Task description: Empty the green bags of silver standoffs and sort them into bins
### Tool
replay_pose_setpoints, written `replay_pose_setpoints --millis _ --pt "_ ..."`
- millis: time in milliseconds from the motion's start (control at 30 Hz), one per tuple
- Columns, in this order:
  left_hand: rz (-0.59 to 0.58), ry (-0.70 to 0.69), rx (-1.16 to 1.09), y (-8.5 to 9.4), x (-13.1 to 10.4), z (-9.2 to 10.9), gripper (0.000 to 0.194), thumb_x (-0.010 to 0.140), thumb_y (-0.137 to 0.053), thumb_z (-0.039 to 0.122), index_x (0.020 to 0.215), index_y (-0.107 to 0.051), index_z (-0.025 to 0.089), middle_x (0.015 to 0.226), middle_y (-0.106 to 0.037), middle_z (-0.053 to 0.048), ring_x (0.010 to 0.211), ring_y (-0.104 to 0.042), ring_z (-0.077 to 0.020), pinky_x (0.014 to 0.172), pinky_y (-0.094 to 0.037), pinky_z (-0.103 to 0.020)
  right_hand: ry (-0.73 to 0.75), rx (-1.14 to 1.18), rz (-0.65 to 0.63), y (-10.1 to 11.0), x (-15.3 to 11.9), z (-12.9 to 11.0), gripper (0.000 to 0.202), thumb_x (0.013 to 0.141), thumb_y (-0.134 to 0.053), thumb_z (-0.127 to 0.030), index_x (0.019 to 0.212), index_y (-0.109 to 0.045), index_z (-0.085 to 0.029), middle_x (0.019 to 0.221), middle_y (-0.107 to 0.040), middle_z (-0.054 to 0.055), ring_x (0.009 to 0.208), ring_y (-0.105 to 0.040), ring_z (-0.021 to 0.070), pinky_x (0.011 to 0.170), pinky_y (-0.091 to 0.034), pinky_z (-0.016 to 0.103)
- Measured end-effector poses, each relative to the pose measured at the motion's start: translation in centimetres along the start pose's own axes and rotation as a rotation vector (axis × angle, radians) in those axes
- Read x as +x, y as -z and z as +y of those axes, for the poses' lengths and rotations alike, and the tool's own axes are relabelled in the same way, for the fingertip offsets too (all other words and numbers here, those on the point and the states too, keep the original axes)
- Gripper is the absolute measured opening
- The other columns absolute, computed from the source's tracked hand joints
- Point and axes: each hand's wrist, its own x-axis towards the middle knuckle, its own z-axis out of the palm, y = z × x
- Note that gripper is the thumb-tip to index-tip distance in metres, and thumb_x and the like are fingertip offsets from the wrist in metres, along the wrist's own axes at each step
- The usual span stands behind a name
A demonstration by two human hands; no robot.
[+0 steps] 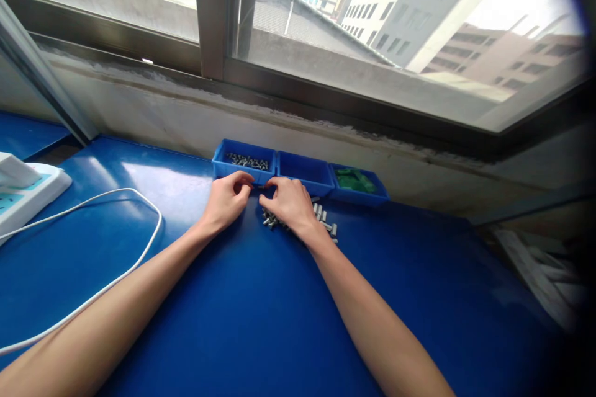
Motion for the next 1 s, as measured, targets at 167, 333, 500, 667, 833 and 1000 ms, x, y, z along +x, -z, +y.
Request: replay_pose_setpoints --millis 167,333,500,667,833,1000 --pt "-0.005 0.004 0.035 0.01 0.03 0.06 0.03 0.083 -0.05 0.01 0.101 -0.072 0.018 0.097 -0.079 -0.003 0.081 -0.072 -0.0169 0.079 -0.055 -0.028 0.044 -0.052 -0.025 0.04 -0.23 -0.31 0.031 0.084 -0.061 -0.035 0.11 -0.077 -0.027 0.095 -0.079 0.007 0.088 -0.074 0.0262 0.072 -0.05 0.03" --pt "-0.065 -0.065 0.095 -0.12 -0.07 -0.06 0.036 0.082 -0.05 0.006 0.109 -0.071 0.018 0.107 -0.078 -0.004 0.093 -0.073 -0.019 0.088 -0.053 -0.03 0.059 -0.098 -0.01 0.45 -0.38 -0.5 0.029 0.086 -0.06 -0.033 0.109 -0.076 -0.027 0.094 -0.079 0.007 0.086 -0.074 0.0262 0.072 -0.05 0.031" --pt "-0.097 -0.065 0.06 -0.17 -0.09 -0.39 0.029 0.084 -0.049 0.008 0.105 -0.066 0.019 0.09 -0.078 -0.001 0.073 -0.069 -0.016 0.073 -0.05 -0.027 0.1 -0.157 -0.023 0.67 -0.5 -0.65 0.035 0.088 -0.058 -0.032 0.121 -0.071 -0.03 0.094 -0.079 0.006 0.085 -0.074 0.0268 0.072 -0.051 0.032" --pt "-0.062 -0.014 0.031 -0.01 -0.1 -0.01 0.027 0.081 -0.049 0.008 0.101 -0.063 0.019 0.087 -0.077 -0.002 0.071 -0.068 -0.0155 0.072 -0.048 -0.026 0.104 -0.141 -0.073 0.62 -0.45 -0.44 0.031 0.09 -0.056 -0.033 0.116 -0.074 -0.031 0.098 -0.079 0.006 0.092 -0.074 0.0275 0.075 -0.051 0.032" --pt "-0.064 -0.014 0.016 0.01 -0.19 0.16 0.029 0.08 -0.048 0.008 0.103 -0.063 0.019 0.089 -0.077 -0.002 0.071 -0.068 -0.0156 0.071 -0.049 -0.026 0.077 -0.11 -0.056 0.23 -0.38 -0.7 0.025 0.09 -0.06 -0.037 0.105 -0.078 -0.028 0.093 -0.079 0.008 0.088 -0.074 0.0263 0.075 -0.05 0.03" --pt "-0.044 0.014 0.005 0.11 -0.15 0.38 0.03 0.079 -0.049 0.008 0.103 -0.063 0.02 0.088 -0.077 -0.002 0.068 -0.066 -0.0148 0.068 -0.049 -0.026 0.061 0.027 -0.026 -0.07 0.06 -0.21 0.017 0.083 -0.064 -0.029 0.088 -0.08 -0.024 0.079 -0.077 0.005 0.076 -0.071 0.0205 0.067 -0.045 0.026"
